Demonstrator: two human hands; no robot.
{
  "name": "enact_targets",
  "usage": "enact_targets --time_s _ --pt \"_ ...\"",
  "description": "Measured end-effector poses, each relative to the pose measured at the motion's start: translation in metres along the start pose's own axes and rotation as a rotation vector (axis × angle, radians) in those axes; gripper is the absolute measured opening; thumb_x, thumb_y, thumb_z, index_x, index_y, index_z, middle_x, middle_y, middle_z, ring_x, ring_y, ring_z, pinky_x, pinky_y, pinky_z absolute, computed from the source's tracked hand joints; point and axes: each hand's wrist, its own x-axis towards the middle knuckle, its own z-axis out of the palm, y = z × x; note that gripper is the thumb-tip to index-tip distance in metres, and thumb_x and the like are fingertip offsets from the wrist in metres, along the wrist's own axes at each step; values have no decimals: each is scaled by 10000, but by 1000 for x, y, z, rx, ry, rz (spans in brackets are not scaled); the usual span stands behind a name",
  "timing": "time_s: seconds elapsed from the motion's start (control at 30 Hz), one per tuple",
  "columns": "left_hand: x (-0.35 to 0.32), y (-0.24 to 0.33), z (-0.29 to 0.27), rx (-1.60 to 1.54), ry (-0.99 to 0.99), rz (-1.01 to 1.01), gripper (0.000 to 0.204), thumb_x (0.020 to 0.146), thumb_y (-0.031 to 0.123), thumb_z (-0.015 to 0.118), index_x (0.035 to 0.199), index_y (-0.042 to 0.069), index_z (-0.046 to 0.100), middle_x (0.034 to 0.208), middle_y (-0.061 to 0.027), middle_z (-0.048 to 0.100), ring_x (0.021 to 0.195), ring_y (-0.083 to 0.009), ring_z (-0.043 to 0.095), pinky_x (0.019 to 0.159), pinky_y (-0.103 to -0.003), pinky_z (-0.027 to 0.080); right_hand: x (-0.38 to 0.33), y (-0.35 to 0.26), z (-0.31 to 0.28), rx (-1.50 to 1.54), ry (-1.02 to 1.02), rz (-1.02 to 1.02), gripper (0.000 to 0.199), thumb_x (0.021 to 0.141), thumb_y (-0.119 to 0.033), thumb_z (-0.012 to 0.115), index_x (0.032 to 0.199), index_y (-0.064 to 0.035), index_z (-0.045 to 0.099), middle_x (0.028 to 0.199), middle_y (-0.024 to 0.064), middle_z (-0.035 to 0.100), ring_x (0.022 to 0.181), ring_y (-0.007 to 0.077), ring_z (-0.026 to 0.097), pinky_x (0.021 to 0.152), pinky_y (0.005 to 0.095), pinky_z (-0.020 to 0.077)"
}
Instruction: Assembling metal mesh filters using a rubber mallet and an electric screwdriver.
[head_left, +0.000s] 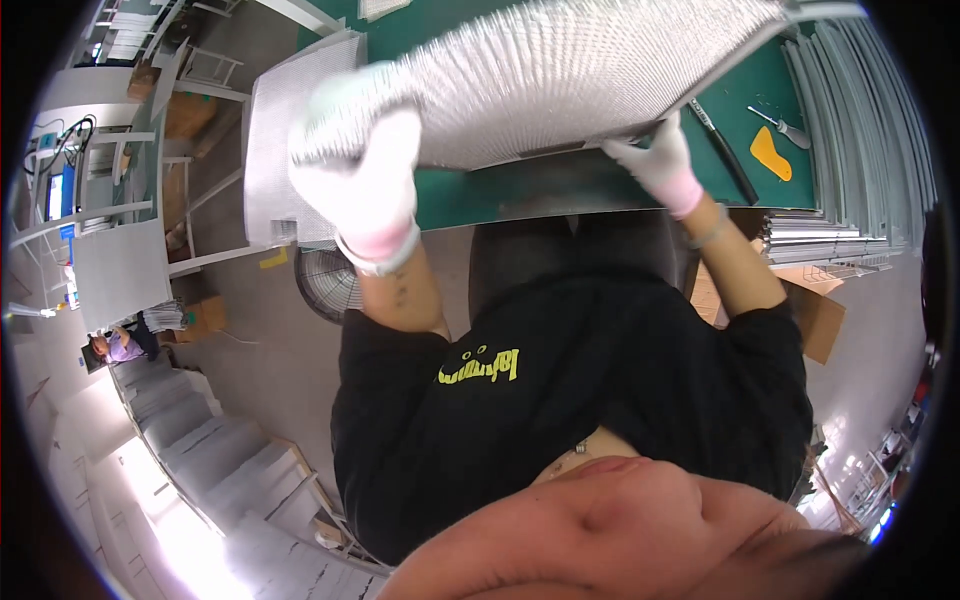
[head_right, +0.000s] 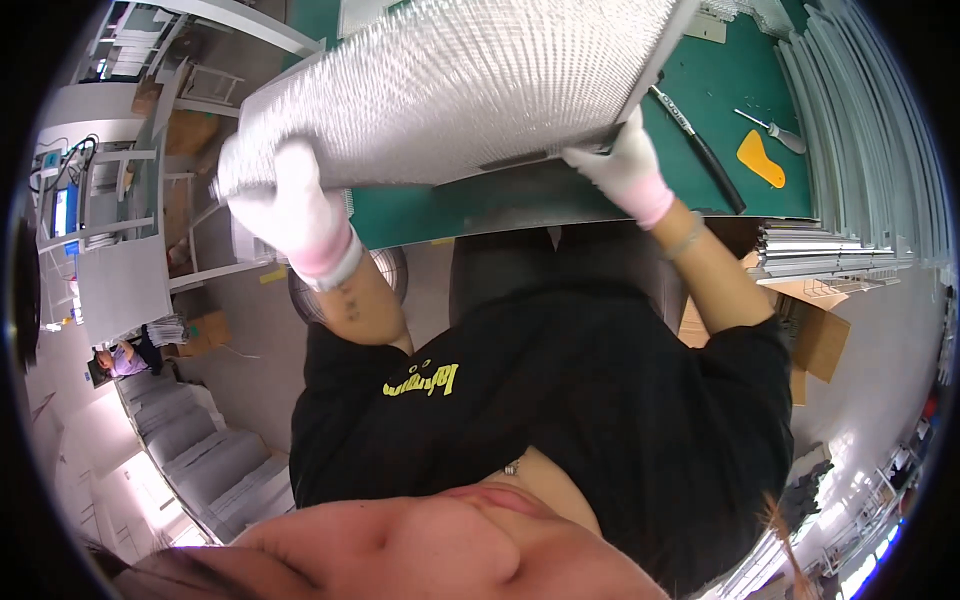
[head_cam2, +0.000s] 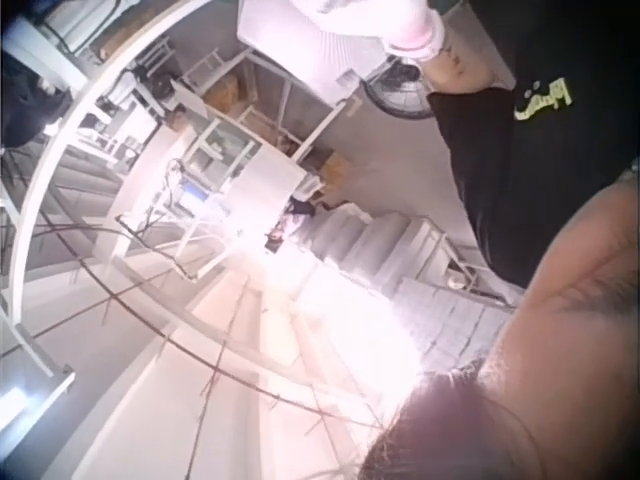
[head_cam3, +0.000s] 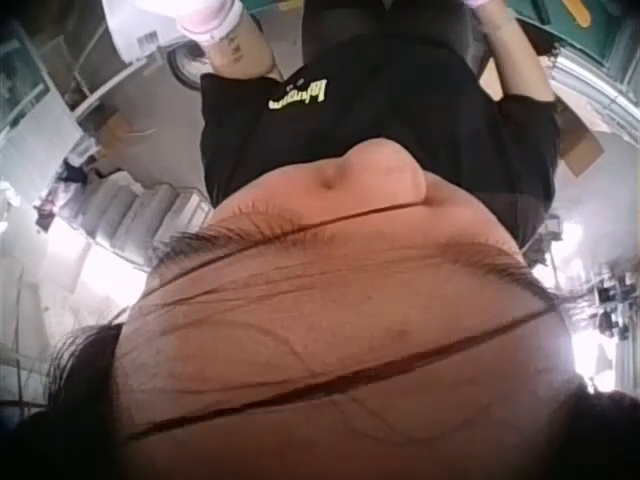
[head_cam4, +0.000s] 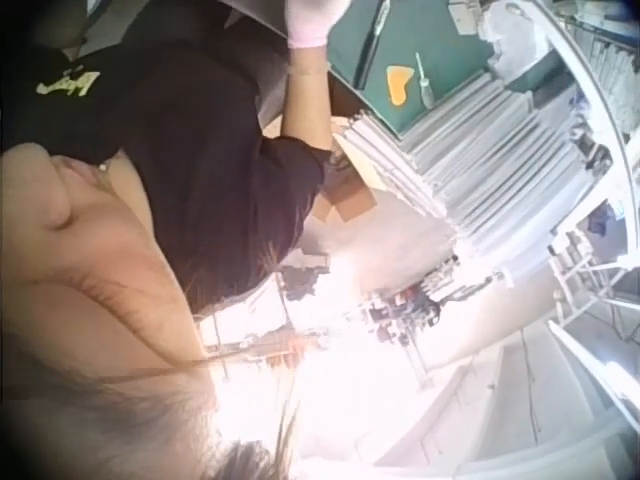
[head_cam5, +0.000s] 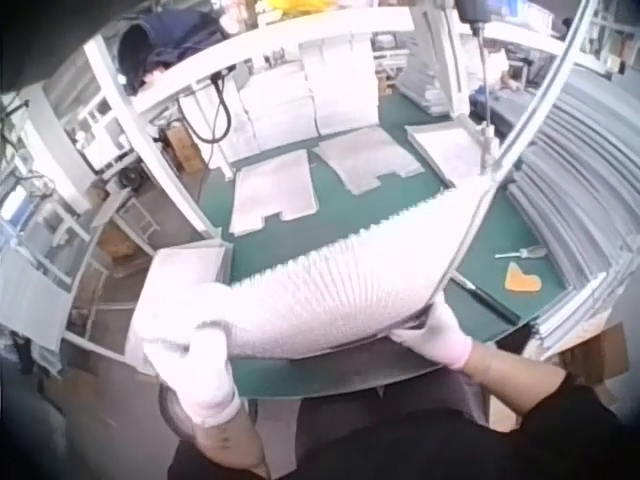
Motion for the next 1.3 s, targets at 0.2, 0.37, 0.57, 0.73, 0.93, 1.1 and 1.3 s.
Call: enact_targets --time_s 0.2,0.37,0.57,0.73,0.93,1.1,1.3 --pt "24 -17 1 555 144 -163 314 872 202 792 1067 -17 681 974 -86 726 826 -163 654 754 -289 508 -9 21 20 -184 -11 94 909 733 -210 879 1418 39 336 1179 256 639 1065 388 663 913 392 537" --pt "23 -23 -4 667 134 -102 307 886 216 767 1077 -7 677 984 -93 724 839 -167 659 765 -286 512 46 -33 -30 246 -73 164 333 884 -179 762 1156 -14 665 1016 -2 668 884 85 588 810 256 502" --pt "-5 -35 -31 510 46 54 346 879 122 749 1178 -12 641 1083 -121 704 949 -212 674 841 -314 536 99 -130 -64 285 191 -291 268 969 -273 671 1080 -33 629 994 72 695 875 172 666 785 341 534" --pt "-37 -33 -47 426 -56 195 355 899 95 709 1211 -47 618 1150 -177 683 1032 -268 670 878 -355 550 77 -87 -74 49 289 -219 273 1028 -230 575 1115 22 635 973 138 709 847 228 676 782 342 542" --pt "-18 -13 -16 -30 -116 116 253 835 34 677 1077 -37 705 1026 -156 723 910 -265 690 800 -350 551 71 -113 -58 494 370 -446 421 925 -86 697 1321 25 605 1153 114 709 1044 178 671 939 294 510" --pt "-3 1 -6 -16 -69 -107 236 800 -20 647 1024 -24 721 985 -125 719 895 -247 672 807 -336 534 87 -177 -61 42 481 -373 935 807 151 676 1577 -90 204 1202 247 647 926 172 661 771 277 559" --pt "1 -6 -9 80 -118 -26 173 813 -29 643 974 -31 707 933 -122 701 865 -230 659 779 -323 521 103 -129 -97 320 23 -408 853 874 85 691 1591 -131 283 1276 210 656 1090 264 674 928 369 553"
